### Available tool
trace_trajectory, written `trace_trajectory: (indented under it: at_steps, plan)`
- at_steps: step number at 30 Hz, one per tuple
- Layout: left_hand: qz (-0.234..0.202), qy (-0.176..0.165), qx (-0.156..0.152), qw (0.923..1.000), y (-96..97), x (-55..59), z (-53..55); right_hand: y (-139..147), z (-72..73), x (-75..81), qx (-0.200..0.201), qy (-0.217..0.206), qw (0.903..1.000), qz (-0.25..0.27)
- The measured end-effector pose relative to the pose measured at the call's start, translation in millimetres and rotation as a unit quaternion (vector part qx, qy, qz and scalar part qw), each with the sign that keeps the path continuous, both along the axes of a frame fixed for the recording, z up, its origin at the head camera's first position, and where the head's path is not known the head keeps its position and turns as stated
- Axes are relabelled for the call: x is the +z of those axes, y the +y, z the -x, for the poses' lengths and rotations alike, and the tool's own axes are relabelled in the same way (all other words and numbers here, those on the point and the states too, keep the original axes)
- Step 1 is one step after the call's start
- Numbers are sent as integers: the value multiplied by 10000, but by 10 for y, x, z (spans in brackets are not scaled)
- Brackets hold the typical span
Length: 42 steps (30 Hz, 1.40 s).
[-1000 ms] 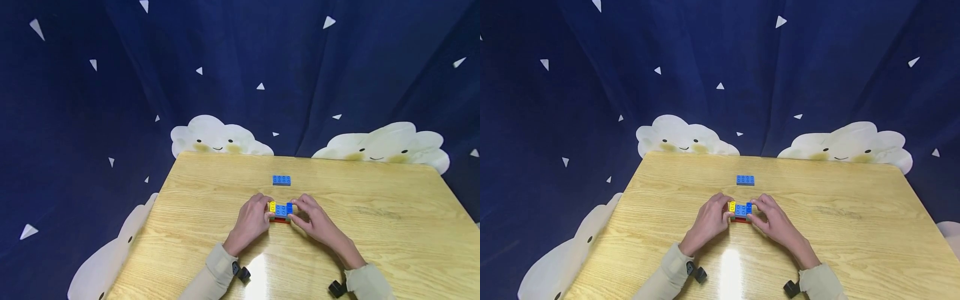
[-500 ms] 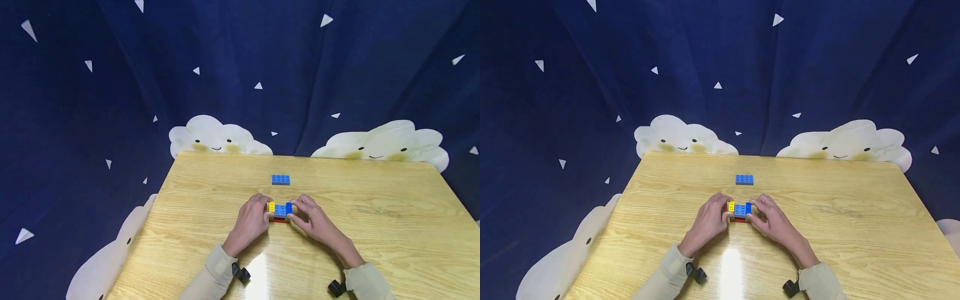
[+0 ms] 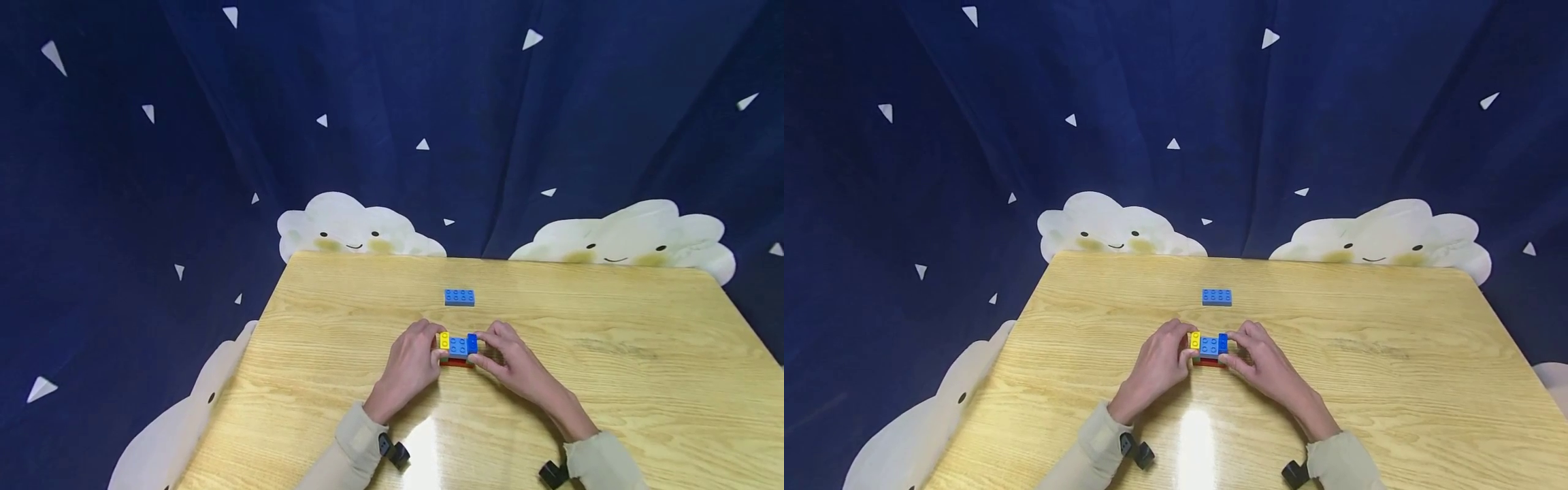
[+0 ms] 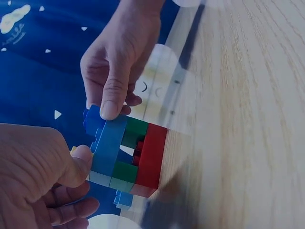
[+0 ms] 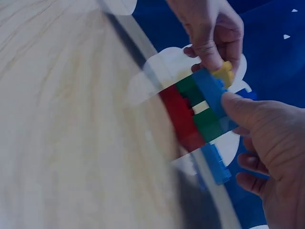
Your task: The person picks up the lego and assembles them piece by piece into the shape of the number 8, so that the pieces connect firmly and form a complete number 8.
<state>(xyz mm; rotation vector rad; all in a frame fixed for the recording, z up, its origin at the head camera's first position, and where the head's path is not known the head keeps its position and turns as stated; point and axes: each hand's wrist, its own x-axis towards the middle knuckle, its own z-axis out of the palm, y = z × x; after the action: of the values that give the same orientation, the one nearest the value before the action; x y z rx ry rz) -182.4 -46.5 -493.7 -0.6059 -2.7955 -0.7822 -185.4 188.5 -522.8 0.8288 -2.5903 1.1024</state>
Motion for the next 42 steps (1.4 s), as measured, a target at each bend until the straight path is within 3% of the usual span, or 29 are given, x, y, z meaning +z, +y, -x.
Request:
trace_trajectory:
  at_steps: [9, 16, 22, 29, 36, 42]
  plan:
    - [-291, -372, -325, 9984, -93, 34, 51, 6, 6, -54, -170, -183, 9995, 204]
    - [-586, -570, -599, 9948, -178, 47, 91, 2, -23, -61, -159, -37, 9996, 211]
    - [-1079, -620, -696, 9898, -224, 50, 205, 1, -29, -48, -230, -58, 9996, 155]
    - [-1318, -783, -591, 9864, -255, -89, 385, 9, -15, -52, -220, -12, 9996, 179]
    - [-1181, -817, -574, 9880, -273, -248, 520, 19, -56, -55, -293, -374, 9988, 74]
    - [-1167, -885, -562, 9876, -271, -329, 610, 23, -54, -32, -309, -402, 9987, 63]
